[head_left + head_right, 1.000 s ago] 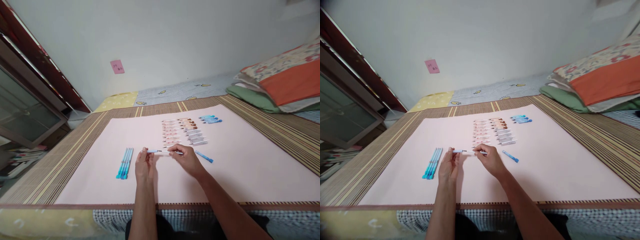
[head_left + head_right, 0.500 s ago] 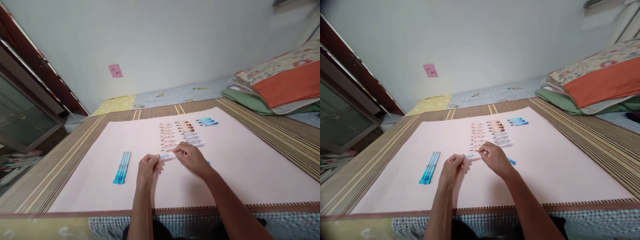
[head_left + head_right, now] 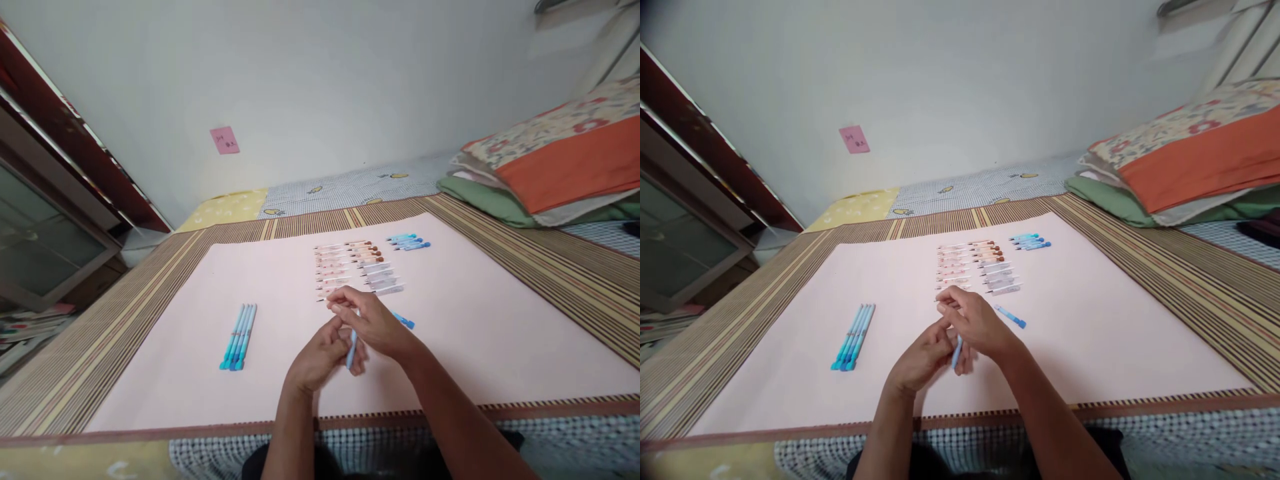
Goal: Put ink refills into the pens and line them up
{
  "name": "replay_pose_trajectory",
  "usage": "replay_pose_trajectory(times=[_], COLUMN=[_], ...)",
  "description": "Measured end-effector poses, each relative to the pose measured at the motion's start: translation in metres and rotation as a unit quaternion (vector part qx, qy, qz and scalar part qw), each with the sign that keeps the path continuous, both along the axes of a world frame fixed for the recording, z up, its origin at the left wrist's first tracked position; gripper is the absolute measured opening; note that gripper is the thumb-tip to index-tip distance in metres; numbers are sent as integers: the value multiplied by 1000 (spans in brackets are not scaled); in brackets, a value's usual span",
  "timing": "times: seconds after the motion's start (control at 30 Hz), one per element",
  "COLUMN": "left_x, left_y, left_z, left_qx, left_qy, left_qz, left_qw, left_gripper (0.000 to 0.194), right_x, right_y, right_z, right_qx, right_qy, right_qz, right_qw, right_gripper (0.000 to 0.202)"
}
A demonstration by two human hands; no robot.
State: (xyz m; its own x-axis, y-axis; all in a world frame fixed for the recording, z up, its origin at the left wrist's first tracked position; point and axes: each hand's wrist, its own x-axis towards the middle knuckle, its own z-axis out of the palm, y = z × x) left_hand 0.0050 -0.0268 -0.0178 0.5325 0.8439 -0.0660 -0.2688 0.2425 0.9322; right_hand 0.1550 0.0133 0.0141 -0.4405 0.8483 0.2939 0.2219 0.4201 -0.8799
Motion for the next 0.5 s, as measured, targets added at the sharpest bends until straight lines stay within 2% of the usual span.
replay_pose_trajectory(times=[0.13,0.23,0.3,0.4,0.43,0.5], left_x=[3,-4,-8,-12,-12,-12], left_y=[-3,-3,-1,3,4,6], left_z=[-2,-9,-12,-9,-7,-3], left_qx=[-6,-11,4,20,20,19], left_qy=[-17,52,90,91,88,86], left_qz=[99,190,221,200,196,202], left_qw=[995,980,971,975,977,976], left_gripper=[27,28,28,33,35,35], right_x=[-20,-38,-44,-28,-16,15], right_y=[-10,-18,-17,-5,1,13], right_z=[-3,-6,-6,-8,-9,-12], right_qx=[54,93,104,105,106,98], right_qy=[-52,-60,-33,40,52,11], right_qz=[-31,-21,-10,-51,-92,-199], right_qw=[997,994,994,992,989,975], right_gripper=[11,9,12,19,19,15])
